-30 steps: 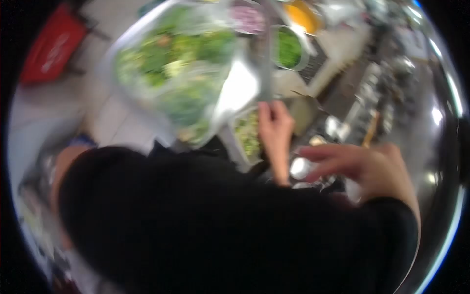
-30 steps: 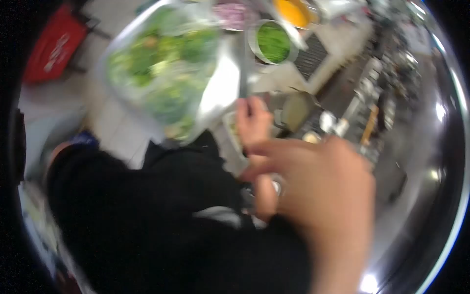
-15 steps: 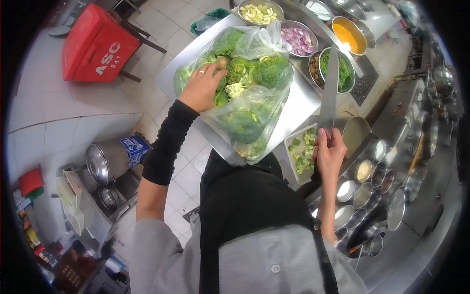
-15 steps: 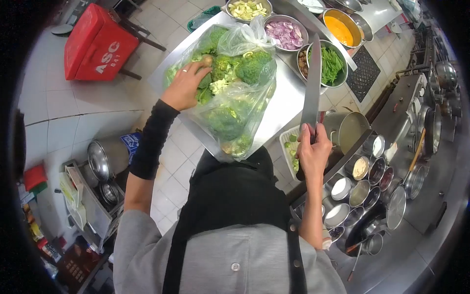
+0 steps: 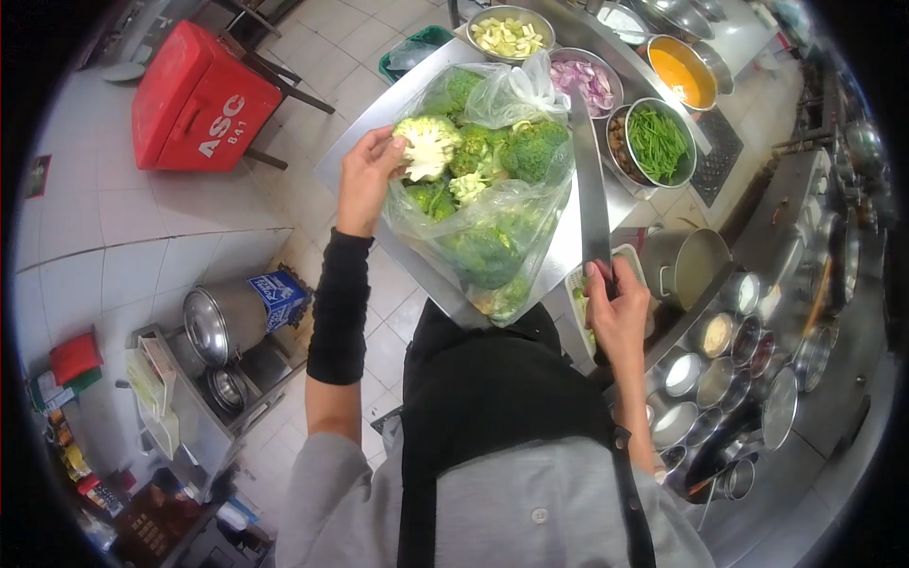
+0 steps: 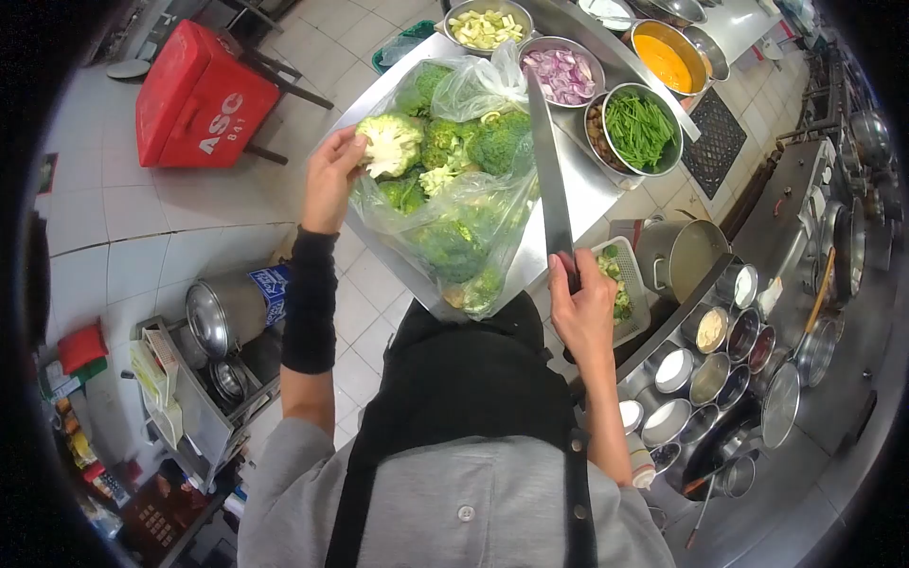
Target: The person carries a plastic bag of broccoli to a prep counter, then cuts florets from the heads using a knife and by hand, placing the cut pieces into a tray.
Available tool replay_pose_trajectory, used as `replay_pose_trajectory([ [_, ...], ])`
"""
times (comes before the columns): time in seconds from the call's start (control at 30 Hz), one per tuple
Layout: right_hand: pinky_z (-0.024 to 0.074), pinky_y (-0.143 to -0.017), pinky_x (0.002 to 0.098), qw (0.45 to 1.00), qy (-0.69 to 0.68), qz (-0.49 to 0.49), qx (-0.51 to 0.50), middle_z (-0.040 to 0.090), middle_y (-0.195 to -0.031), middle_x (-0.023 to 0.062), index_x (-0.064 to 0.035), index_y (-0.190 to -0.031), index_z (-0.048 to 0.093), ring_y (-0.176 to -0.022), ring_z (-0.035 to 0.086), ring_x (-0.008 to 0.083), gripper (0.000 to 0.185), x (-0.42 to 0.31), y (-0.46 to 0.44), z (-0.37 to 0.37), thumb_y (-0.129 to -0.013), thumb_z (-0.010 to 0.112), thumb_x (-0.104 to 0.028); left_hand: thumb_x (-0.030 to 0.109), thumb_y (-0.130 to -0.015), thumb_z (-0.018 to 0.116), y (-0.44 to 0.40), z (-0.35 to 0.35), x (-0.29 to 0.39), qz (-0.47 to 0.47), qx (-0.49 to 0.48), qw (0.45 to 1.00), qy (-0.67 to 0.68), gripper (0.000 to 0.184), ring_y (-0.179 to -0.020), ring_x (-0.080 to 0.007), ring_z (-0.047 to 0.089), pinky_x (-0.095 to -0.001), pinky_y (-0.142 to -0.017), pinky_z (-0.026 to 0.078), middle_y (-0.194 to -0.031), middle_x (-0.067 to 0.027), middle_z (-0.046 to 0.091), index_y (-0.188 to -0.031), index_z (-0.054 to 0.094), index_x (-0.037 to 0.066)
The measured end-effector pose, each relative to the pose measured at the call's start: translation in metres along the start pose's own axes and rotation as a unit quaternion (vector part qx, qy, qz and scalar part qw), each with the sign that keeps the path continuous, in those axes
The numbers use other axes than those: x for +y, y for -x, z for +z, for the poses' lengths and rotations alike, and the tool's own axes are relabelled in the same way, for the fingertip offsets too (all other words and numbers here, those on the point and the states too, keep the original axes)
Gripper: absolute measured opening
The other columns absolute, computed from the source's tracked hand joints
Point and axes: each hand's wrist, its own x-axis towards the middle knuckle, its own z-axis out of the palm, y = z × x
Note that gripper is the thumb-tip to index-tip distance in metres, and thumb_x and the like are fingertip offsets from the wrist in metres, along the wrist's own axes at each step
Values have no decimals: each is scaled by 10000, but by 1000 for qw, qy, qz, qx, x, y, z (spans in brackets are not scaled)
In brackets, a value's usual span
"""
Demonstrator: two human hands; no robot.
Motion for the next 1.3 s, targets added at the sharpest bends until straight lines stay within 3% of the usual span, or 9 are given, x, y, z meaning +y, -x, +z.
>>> replay_pose_trajectory([
  [0.27, 571, -705, 453, 999, 36, -30, -24, 776, -920, 267, 47, -1025, 654, -764, 759, 422, 202, -18, 5, 3, -1049, 732, -137, 149, -1115, 609, 39, 70, 8, -66, -36, 996, 49, 497, -1168, -198, 671, -361, -956, 617, -1176, -71, 639, -1609, 581, 193],
  [0.37, 561, -689, 455, 997, 51, -57, -34, 767, -883, 256, 43, -1034, 654, -741, 746, 421, 187, -28, 9, 0, -1052, 725, -129, 153, -1116, 593, 38, 80, -16, 8, -14, 994, -112, 463, -1090, -224, 688, -343, -873, 648, -1197, -141, 621, -1576, 618, 196],
  [0.5, 548, -678, 463, 996, 46, -67, -27, 747, -853, 258, 39, -1004, 639, -732, 731, 436, 185, -22, 14, 3, -1054, 716, -121, 117, -1051, 625, 37, 67, -30, 179, -42, 937, -297, 497, -1338, -433, 604, -498, -1120, 536, -1496, -237, 496, -1545, 643, 167],
  [0.7, 538, -683, 501, 998, 34, -51, -18, 734, -850, 274, 46, -989, 619, -743, 713, 473, 201, -19, 15, 5, -1058, 701, -124, 15, -939, 728, 51, 77, 3, 258, -65, 905, -333, 607, -1400, -409, 554, -468, -1144, 481, -1485, -174, 552, -1522, 649, 163],
  [0.83, 531, -673, 477, 998, 33, -41, -15, 730, -838, 267, 51, -982, 620, -719, 706, 440, 214, -23, 14, 2, -1052, 716, -128, -48, -878, 735, 36, 80, -14, 346, -30, 844, -409, 509, -1330, -423, 579, -515, -1114, 505, -1398, -167, 618, -1348, 767, 146],
  [0.93, 511, -632, 423, 997, 20, -72, 19, 717, -802, 249, 55, -953, 619, -651, 680, 373, 246, -13, 14, 7, -1042, 743, -137, -29, -919, 744, 27, 81, -22, 354, -4, 874, -334, 355, -1205, -364, 674, -453, -1035, 553, -1265, -142, 716, -1242, 815, 99],
  [1.13, 550, -701, 494, 999, 30, -38, 8, 746, -865, 270, 42, -1013, 639, -757, 730, 452, 194, -14, 17, 1, -1054, 712, -132, 141, -1062, 770, 7, 85, -25, 77, 103, 991, -27, 291, -858, -135, 727, -261, -811, 569, -1040, -88, 803, -1259, 766, -72],
  [1.23, 552, -709, 496, 1000, 24, -20, 2, 749, -873, 269, 43, -1018, 642, -766, 733, 453, 200, -13, 19, 1, -1056, 711, -141, 173, -1060, 761, -12, 74, -48, 164, 147, 969, -115, 513, -775, -149, 758, -290, -731, 589, -1029, -149, 820, -1423, 623, -162],
  [1.3, 553, -714, 497, 1000, 15, -9, -2, 750, -875, 268, 43, -1022, 645, -769, 732, 455, 205, -10, 19, 3, -1057, 711, -148, 277, -1089, 720, -15, 61, -49, 78, 111, 983, -125, 647, -788, -168, 771, -309, -726, 594, -1012, -167, 810, -1525, 525, -159],
])
